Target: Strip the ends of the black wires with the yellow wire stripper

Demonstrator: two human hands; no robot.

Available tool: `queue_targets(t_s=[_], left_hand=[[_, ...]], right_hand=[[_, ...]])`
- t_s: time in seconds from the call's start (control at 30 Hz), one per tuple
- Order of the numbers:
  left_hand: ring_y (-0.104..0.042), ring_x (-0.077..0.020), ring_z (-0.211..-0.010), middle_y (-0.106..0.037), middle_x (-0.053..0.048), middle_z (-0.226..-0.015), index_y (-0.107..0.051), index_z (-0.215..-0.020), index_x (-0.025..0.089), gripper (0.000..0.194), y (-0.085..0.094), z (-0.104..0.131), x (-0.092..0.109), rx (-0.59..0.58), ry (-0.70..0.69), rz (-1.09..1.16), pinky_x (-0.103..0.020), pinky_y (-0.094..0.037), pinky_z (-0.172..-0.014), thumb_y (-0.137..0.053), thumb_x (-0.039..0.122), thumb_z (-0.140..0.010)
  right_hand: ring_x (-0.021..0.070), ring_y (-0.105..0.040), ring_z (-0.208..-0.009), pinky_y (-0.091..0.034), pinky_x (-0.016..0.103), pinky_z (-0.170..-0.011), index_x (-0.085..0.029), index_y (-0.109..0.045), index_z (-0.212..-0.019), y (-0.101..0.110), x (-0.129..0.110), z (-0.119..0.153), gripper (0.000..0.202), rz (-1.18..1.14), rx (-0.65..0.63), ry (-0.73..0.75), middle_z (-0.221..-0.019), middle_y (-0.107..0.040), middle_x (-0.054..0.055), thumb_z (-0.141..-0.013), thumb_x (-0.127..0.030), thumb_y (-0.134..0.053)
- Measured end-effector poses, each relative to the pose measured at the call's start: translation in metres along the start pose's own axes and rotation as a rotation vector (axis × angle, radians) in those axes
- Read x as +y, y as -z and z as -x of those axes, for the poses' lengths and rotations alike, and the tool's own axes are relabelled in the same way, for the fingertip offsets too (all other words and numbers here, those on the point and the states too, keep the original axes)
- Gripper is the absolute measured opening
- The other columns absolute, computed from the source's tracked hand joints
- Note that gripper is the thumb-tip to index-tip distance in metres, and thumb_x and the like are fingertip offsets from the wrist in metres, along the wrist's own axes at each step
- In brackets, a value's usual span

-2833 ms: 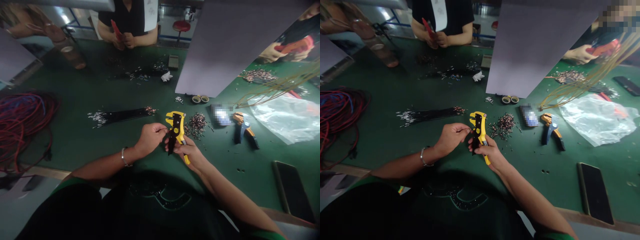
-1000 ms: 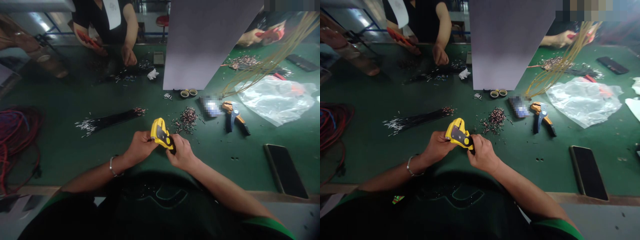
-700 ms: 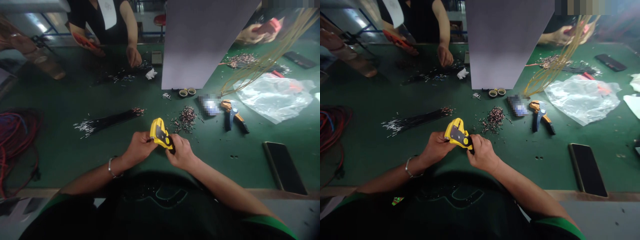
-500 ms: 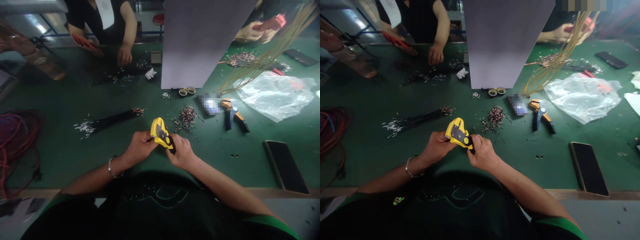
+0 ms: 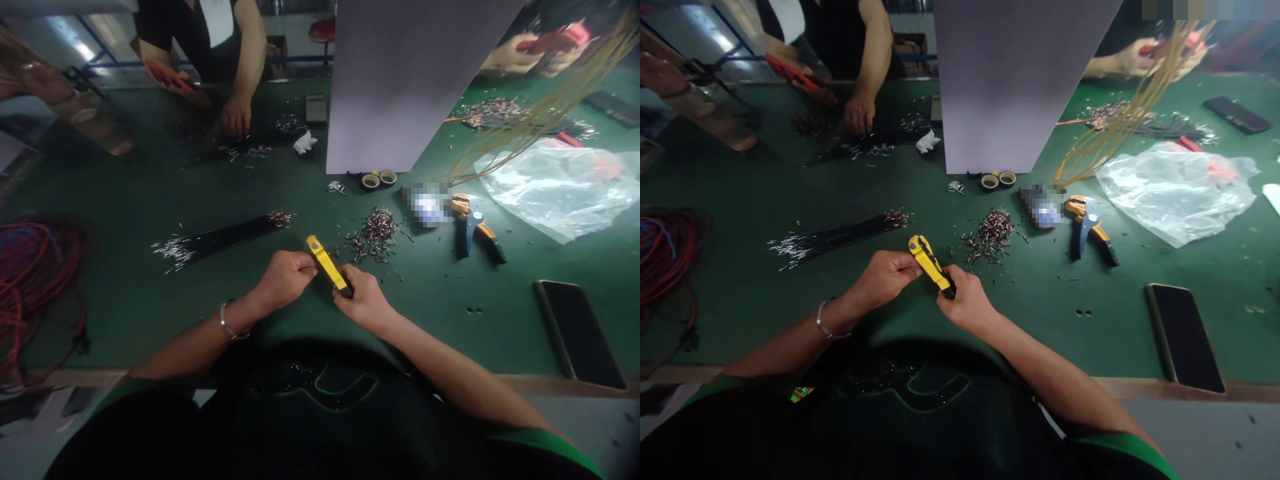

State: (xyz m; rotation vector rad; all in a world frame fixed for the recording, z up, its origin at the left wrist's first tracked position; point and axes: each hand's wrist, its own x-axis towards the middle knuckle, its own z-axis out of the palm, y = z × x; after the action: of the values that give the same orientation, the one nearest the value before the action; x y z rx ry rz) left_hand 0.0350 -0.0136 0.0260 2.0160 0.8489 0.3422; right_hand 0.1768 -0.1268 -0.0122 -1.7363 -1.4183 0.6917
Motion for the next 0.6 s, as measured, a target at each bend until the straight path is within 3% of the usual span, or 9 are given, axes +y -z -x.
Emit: queue_targets(t_s=[0.13,0.33,0.6], left_hand=[[-0.038,-0.0076,-0.047,-0.046,0.005,-0.046,-0.066,-0.062,0.013,0.018,-0.001,-0.004,-0.004,-0.013,0.027,-0.064,-0.019,-0.030,-0.046,-0.050,0.017,-0.071],[-0.027,-0.0060,-0.043,-0.030,0.006,-0.043,-0.045,-0.042,0.015,0.025,-0.002,-0.008,-0.010,0.002,-0.011,-0.095,-0.021,-0.022,-0.044,-0.050,0.014,-0.067],[-0.029,-0.0064,-0.044,-0.029,0.006,-0.044,-0.050,-0.046,0.014,0.023,0.000,-0.009,-0.010,-0.030,-0.014,-0.139,-0.020,-0.023,-0.044,-0.052,0.017,-0.068]], right_hand=[[0.0137,-0.048,-0.052,-0.037,0.025,-0.055,-0.019,-0.051,-0.080,-0.004,0.006,-0.001,0.016,0.056,-0.009,0.016,-0.060,-0.054,-0.002,-0.064,-0.017,-0.049],[0.0154,-0.050,-0.055,-0.039,0.025,-0.056,-0.020,-0.048,-0.080,-0.007,0.012,-0.001,0.018,0.117,0.010,0.048,-0.063,-0.055,0.000,-0.063,-0.015,-0.048],[0.0126,-0.041,-0.050,-0.032,0.024,-0.052,-0.022,-0.038,-0.071,0.000,0.009,-0.004,0.014,0.112,-0.050,0.051,-0.058,-0.046,-0.003,-0.062,-0.016,-0.047]])
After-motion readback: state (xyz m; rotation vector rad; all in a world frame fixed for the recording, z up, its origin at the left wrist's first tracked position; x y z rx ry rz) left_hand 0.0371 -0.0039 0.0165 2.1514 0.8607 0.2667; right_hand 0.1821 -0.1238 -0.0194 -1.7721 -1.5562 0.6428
